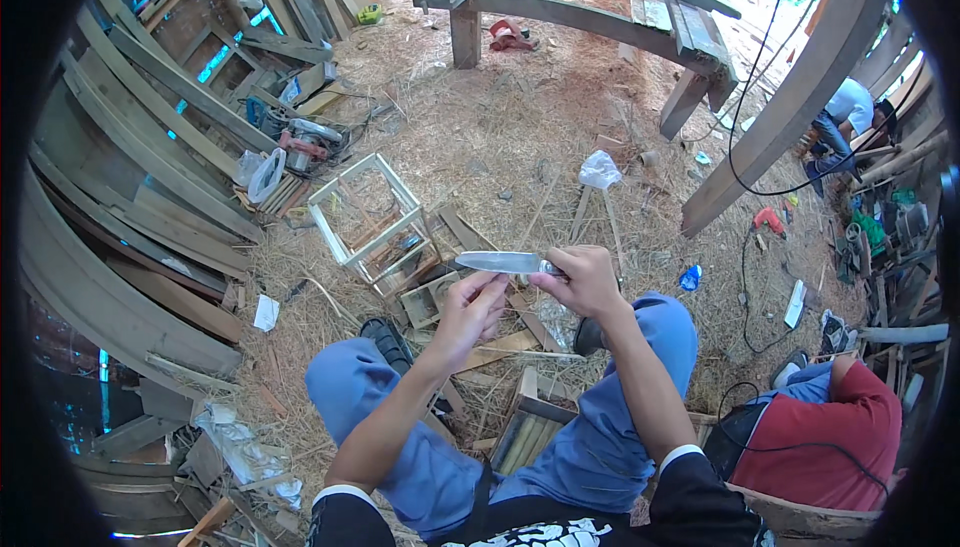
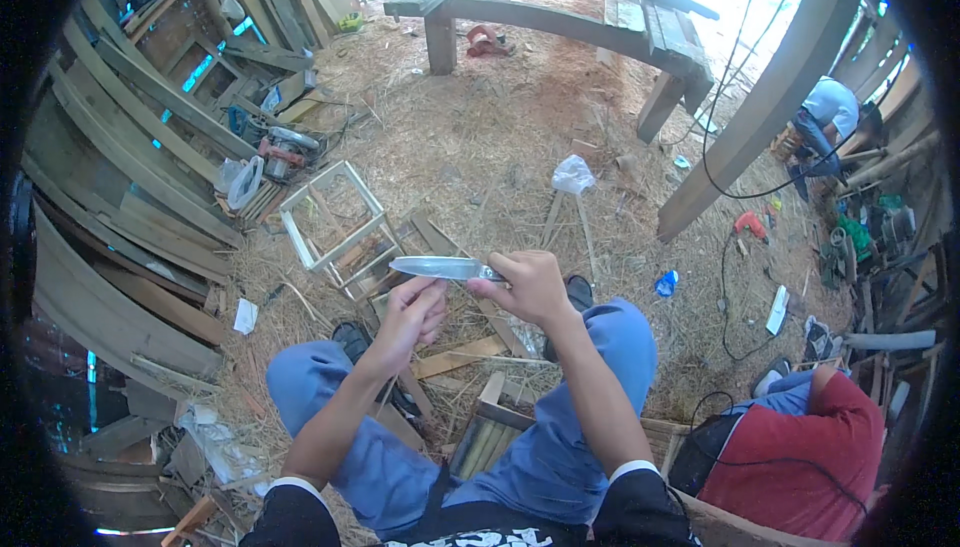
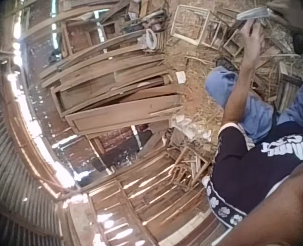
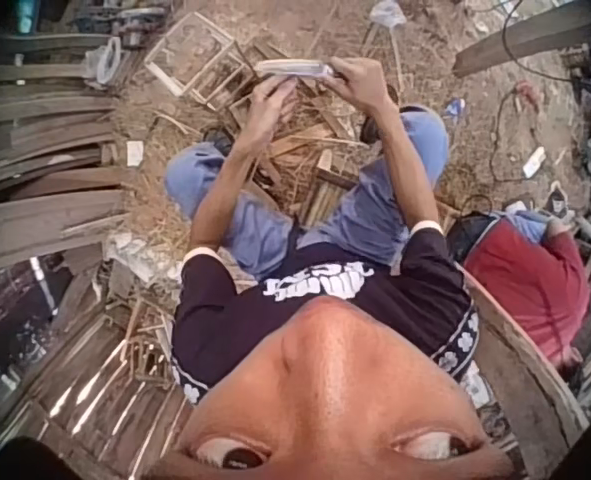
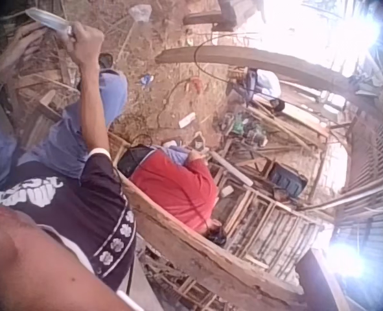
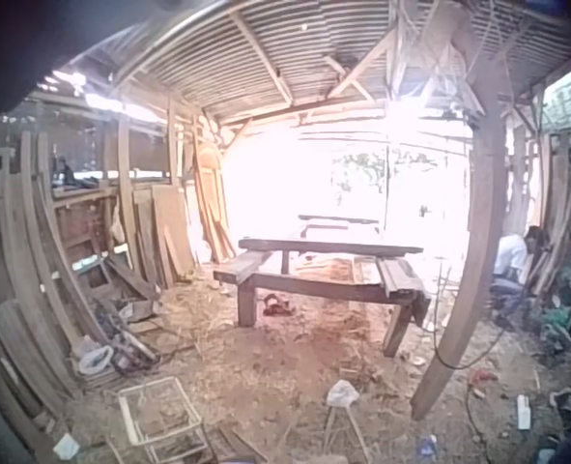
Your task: The person shaves a thin strip of bamboo using a small knife, repeatedly sliding the blade along the length of the wood.
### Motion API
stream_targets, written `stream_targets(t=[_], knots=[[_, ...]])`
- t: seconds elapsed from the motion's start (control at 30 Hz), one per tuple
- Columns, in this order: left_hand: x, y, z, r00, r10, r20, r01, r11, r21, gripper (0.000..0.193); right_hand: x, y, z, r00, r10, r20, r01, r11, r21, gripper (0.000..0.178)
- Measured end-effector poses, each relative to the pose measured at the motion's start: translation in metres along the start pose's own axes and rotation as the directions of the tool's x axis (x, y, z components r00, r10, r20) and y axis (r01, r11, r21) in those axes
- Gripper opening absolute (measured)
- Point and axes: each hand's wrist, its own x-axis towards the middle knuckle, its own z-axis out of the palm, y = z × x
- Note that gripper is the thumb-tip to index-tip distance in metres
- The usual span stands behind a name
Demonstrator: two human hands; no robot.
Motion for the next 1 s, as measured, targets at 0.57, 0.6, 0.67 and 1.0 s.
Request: stream_targets(t=[0.57,0.6,0.67,1.0], knots=[[0.003,0.002,-0.001,0.999,0.038,-0.028,-0.040,0.997,-0.066,0.042,0.002,-0.006,0.015,0.988,-0.134,0.079,0.127,0.988,0.090,0.038],[0.004,0.000,-0.004,0.999,0.019,-0.041,-0.021,0.999,-0.038,0.042,0.004,-0.011,0.015,0.984,-0.164,0.063,0.161,0.985,0.053,0.037],[0.003,0.001,-0.003,0.998,-0.001,-0.055,0.000,1.000,-0.012,0.042,0.012,0.003,0.015,0.999,0.043,-0.030,-0.041,0.997,0.070,0.038],[-0.006,0.008,-0.007,0.999,0.028,-0.020,-0.028,1.000,0.009,0.043,0.011,0.010,0.017,0.987,0.148,-0.066,-0.144,0.988,0.064,0.040]])
